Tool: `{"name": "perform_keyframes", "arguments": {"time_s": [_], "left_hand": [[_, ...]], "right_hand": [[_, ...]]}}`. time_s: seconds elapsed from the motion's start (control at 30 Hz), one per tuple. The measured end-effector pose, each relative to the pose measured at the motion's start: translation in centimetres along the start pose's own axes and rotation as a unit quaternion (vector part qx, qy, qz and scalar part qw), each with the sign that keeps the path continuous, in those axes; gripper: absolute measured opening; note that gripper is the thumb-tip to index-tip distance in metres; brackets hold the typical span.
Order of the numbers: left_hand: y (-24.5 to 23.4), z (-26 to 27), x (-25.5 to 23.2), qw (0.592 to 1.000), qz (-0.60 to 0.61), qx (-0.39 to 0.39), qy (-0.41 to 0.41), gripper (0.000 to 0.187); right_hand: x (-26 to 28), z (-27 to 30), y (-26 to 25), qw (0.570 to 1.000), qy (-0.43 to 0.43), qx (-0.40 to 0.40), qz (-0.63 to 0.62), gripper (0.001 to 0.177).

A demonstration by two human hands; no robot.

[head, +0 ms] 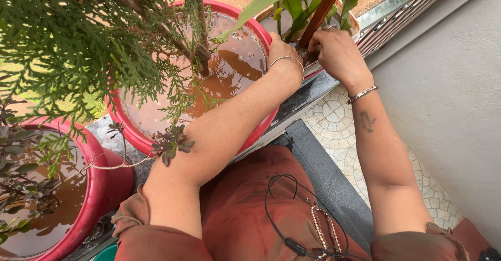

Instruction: The person tends to several potted plants on a balcony by hand, pressing down the soil and adjusting the plants in red pots filled with water. They then pick up a green bucket and walk to another plant to water it.

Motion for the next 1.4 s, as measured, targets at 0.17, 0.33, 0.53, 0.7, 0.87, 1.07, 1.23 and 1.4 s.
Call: {"name": "perform_keyframes", "arguments": {"time_s": [0.17,0.33,0.53,0.7,0.87,1.07,1.23,1.4], "left_hand": [[0.3,-0.5,-0.2,1.000,0.014,0.000,-0.001,0.048],[2.9,-3.5,-0.8,0.990,0.017,-0.141,0.018,0.059],[3.8,-4.7,-1.1,0.991,0.116,-0.062,0.031,0.031],[2.5,-3.4,-0.9,0.995,0.091,-0.044,0.026,0.028],[1.4,-1.8,-0.5,0.999,0.034,-0.020,0.013,0.035],[1.6,-2.0,-0.3,0.999,0.035,-0.022,0.013,0.039],[1.6,-2.0,-0.4,1.000,0.021,-0.003,0.020,0.042],[1.6,-2.1,-0.3,0.999,0.026,-0.008,0.025,0.041]], "right_hand": [[-3.3,-2.4,2.8,0.994,0.071,-0.072,0.046,0.021],[-3.4,-2.4,3.3,0.987,0.084,0.015,0.135,0.017],[-1.2,-1.3,0.5,0.992,0.002,0.119,0.042,0.035],[-0.2,-1.5,0.1,0.991,0.004,0.135,0.024,0.039],[-0.3,-1.6,-0.2,0.973,0.129,0.147,0.121,0.039],[-0.6,-1.2,0.7,0.990,0.009,0.140,0.019,0.040],[0.2,-1.1,-0.2,0.983,0.088,0.121,0.108,0.034],[1.6,-1.0,-0.3,0.984,0.055,0.156,0.066,0.036]]}}
Point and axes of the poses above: each hand's wrist, its own z-axis away from the middle knuckle, its own y-axis out of the palm, x = y × z, the point moved 2 cm from there along -z, towards the middle knuckle, and after that the axes turned 4 degrees about y, right-handed, at the moved point
